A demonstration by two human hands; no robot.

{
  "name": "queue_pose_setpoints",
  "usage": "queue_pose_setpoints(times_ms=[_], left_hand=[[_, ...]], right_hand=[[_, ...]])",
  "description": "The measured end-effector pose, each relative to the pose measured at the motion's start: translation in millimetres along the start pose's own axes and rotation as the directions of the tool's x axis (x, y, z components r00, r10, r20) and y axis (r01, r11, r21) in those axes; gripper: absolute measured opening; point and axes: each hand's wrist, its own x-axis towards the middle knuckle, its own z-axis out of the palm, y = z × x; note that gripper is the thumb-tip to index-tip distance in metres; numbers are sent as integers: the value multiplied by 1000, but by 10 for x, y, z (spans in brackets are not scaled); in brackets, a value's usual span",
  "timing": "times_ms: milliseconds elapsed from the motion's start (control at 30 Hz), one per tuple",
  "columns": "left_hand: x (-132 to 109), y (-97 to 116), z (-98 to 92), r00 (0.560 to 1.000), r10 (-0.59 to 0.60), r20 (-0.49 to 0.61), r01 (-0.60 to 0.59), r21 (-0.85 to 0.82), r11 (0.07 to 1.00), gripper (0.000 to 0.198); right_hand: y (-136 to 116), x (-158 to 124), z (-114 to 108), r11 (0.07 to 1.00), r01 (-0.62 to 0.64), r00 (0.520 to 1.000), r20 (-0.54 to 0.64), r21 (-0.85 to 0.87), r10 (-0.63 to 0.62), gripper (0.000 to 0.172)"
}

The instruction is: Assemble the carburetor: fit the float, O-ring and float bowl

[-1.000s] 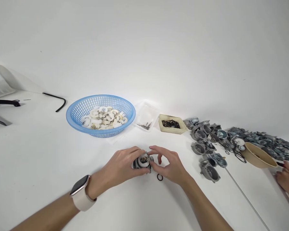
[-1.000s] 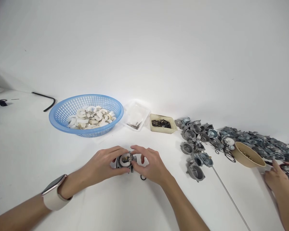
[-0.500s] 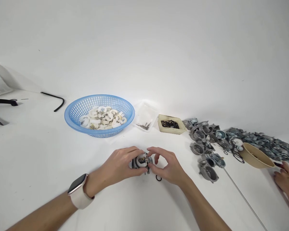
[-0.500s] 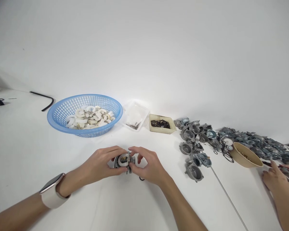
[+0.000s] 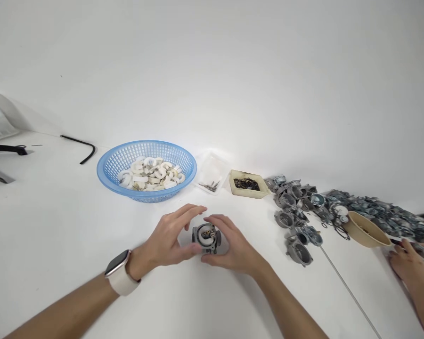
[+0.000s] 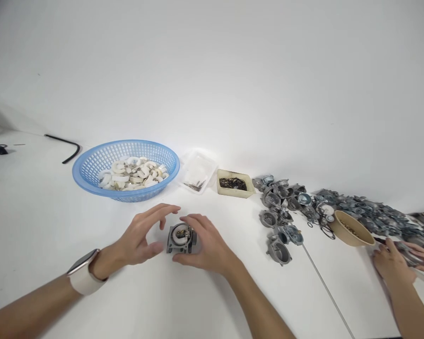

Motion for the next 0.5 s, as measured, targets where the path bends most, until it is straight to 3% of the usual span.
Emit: queue_pose_setpoints(times_ms=[100, 200, 367, 500], left_hand=[[-24, -74, -37, 997, 54, -56, -50, 64, 997, 67], [-23, -135, -49, 996, 85, -13, -82, 148, 986, 65], [-16, -159, -71, 997, 72, 19, -74, 222, 972, 61], [-46, -94, -90, 998, 48, 43, -57, 237, 970, 64]], right_hand=[[-81, 33, 42, 1000, -7, 1000, 28, -14, 7, 81], [-155, 65, 5, 994, 50, 998, 29, -98, -47, 80], [-332, 93, -98, 979, 102, 994, -24, -174, -108, 51], [-420, -150, -456, 981, 66, 991, -100, -182, -85, 50]])
